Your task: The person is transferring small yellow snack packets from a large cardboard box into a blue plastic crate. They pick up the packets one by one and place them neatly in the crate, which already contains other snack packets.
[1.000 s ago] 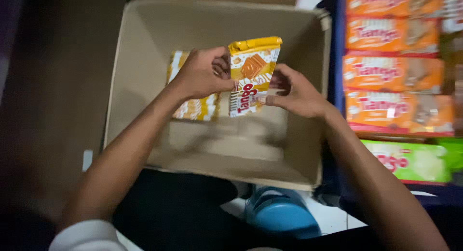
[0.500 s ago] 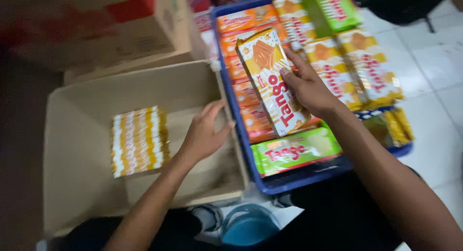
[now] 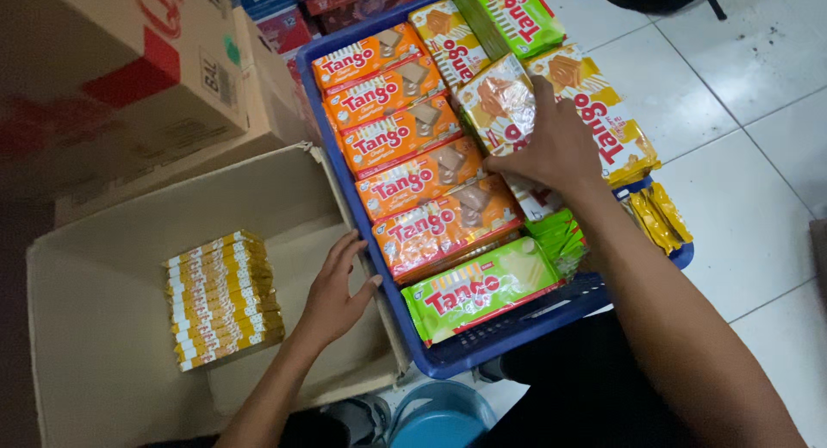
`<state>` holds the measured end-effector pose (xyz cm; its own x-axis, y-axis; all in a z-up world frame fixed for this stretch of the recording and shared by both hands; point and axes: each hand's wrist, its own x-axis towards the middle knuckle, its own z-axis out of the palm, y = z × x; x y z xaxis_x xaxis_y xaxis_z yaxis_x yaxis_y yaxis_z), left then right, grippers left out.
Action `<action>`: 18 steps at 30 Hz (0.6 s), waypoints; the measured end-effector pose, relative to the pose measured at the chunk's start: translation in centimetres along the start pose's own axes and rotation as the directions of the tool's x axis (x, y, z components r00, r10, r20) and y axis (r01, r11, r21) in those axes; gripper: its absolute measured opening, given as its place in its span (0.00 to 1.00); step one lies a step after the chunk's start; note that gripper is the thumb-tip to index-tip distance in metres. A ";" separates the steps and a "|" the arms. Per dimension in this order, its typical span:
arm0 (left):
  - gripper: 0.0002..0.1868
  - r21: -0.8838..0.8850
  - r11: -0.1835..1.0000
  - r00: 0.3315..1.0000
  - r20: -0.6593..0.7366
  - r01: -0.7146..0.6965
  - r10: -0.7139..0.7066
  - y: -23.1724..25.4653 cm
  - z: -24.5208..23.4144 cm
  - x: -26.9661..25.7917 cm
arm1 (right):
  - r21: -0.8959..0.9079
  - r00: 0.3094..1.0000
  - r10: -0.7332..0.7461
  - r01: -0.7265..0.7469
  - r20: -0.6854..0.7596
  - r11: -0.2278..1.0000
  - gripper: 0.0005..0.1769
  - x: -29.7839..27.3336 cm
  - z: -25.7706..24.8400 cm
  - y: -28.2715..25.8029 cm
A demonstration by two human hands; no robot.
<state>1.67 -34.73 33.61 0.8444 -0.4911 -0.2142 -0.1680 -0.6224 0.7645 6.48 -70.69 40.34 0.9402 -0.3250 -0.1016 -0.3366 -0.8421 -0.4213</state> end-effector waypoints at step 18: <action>0.30 0.015 1.000 0.995 -0.098 -0.020 0.021 -1.6 1.4 0.2 | -0.286 0.923 -0.242 0.156 -0.298 0.946 0.46 2.1 4.8 4.1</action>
<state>1.40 -34.70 31.52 0.8865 -0.4418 -0.1374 -0.1919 -0.6214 0.7596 7.34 -72.72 34.05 0.9342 -0.2246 0.2771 -0.1866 -0.9698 -0.1569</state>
